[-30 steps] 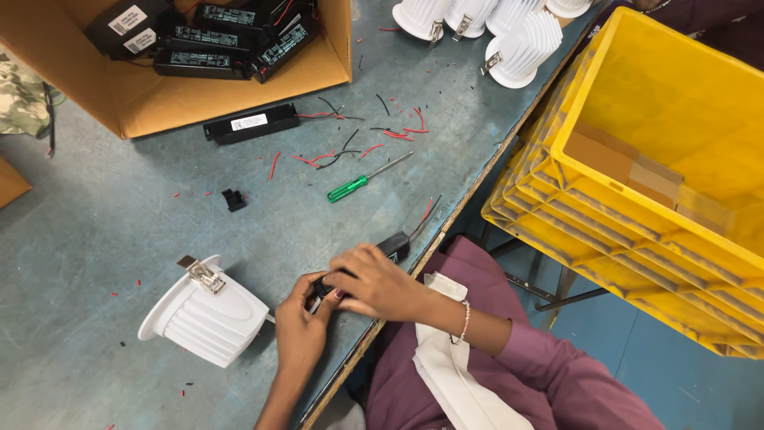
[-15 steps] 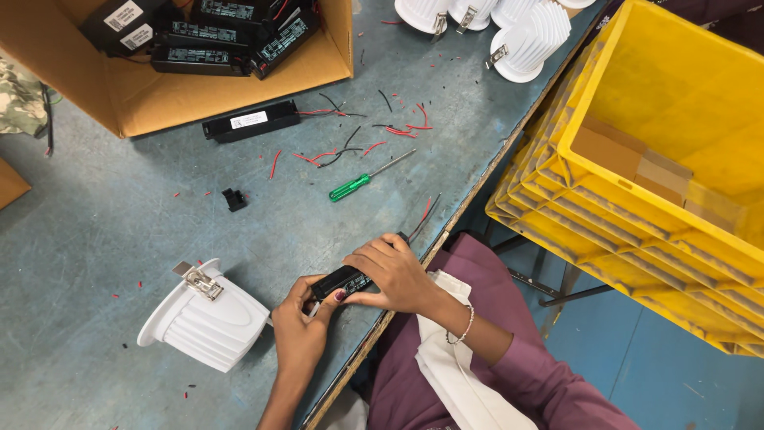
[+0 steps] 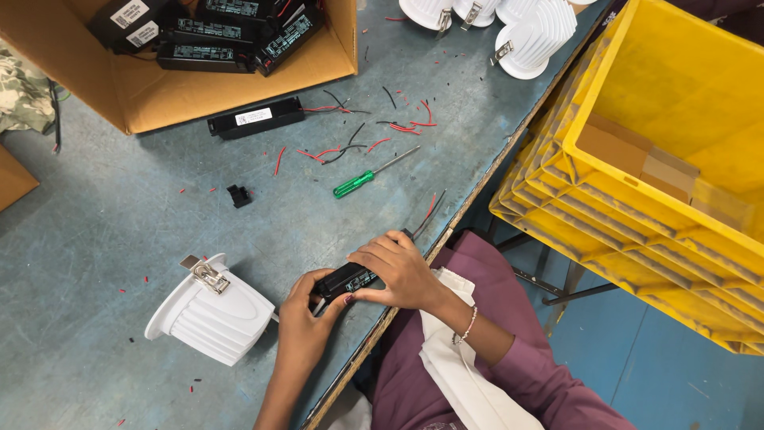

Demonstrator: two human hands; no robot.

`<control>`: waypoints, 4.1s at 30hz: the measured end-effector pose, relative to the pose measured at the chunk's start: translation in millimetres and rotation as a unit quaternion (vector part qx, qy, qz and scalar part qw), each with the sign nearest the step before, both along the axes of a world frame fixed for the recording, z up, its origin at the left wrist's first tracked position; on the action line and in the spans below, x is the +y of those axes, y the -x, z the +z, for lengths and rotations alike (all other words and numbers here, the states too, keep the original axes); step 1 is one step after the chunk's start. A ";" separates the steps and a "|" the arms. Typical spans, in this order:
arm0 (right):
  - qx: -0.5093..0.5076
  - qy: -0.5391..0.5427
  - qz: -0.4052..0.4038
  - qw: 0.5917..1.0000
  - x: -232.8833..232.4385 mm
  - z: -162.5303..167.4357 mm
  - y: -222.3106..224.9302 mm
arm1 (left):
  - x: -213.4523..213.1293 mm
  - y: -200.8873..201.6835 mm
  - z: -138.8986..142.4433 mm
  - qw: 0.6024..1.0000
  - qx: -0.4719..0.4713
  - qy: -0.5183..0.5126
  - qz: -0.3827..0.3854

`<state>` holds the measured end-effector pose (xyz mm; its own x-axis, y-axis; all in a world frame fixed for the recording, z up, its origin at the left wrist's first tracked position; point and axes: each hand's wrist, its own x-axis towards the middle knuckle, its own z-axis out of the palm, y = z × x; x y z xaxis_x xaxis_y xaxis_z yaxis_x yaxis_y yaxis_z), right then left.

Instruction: The person assembles LED light fixtures by connecting wires to power drivers and securing them with a screwdriver. They handle multiple light housings and drivers, placing completed units into a yellow crate.

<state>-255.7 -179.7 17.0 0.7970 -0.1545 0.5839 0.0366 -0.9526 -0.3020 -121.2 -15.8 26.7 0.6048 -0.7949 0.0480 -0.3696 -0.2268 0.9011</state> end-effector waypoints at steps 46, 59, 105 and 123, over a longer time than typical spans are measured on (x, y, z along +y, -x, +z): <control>-0.010 -0.014 -0.018 1.000 4.4 0.8 -0.3 | -8.0 11.3 -12.9 0.989 0.115 0.052 0.071; -0.008 -0.036 -0.025 0.999 5.1 0.8 1.4 | 0.4 2.1 1.6 0.997 0.064 0.035 -0.022; 0.124 -0.091 -0.004 0.988 9.0 19.5 4.2 | 17.5 -14.1 33.1 0.978 -0.012 -0.105 -0.178; 0.140 -0.105 0.012 0.984 8.7 16.8 11.1 | 9.8 -7.2 23.0 0.988 -0.065 -0.051 -0.131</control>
<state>-266.8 -171.0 33.8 0.9273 -0.2273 0.2974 -0.0546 -0.8683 -0.4931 -114.0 -6.0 49.8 0.3712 -0.9283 0.0228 -0.5380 -0.1950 0.8201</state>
